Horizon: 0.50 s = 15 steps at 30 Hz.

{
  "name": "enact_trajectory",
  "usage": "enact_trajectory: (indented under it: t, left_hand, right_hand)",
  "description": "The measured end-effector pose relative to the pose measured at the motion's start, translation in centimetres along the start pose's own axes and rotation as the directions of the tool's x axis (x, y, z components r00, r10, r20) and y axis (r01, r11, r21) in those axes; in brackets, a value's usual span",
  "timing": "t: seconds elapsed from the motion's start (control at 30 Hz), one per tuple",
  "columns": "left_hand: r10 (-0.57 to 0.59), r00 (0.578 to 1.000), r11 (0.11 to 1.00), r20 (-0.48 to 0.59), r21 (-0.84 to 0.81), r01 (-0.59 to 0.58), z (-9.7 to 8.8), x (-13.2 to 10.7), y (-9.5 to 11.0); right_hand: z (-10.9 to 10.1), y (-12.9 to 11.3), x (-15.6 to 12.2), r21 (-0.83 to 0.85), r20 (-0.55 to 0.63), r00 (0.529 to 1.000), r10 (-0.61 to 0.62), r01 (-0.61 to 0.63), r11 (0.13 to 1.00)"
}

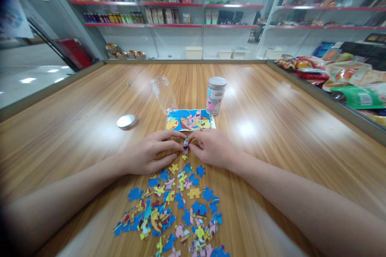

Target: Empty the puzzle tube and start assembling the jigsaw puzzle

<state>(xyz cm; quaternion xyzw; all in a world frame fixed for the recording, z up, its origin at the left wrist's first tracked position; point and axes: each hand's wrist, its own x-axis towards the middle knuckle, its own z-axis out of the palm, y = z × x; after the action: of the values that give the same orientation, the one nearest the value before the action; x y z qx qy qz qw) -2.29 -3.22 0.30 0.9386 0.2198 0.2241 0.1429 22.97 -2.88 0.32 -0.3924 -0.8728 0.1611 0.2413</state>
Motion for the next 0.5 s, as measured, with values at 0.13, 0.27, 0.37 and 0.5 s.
enact_trajectory:
  t: [0.13,0.27,0.37,0.5]
  left_hand:
    - [-0.011,1.0,1.0,0.013,-0.004,0.011,0.05,-0.04,-0.01]
    - [-0.022,1.0,1.0,0.021,-0.004,0.022,0.03,-0.02,0.04]
    - [-0.015,1.0,1.0,0.017,-0.004,0.015,-0.05,0.02,0.12]
    - [-0.008,1.0,1.0,0.004,0.002,0.008,-0.1,0.05,0.16]
  right_hand:
    - [0.01,-0.03,0.02,0.0,-0.001,1.0,-0.001,0.001,1.0]
    - [0.01,-0.02,-0.04,0.0,-0.004,1.0,-0.005,0.005,1.0]
    - [0.01,0.0,-0.1,0.001,-0.003,1.0,-0.006,0.006,1.0]
    - [0.07,0.09,-0.08,-0.001,0.001,1.0,-0.006,0.006,1.0]
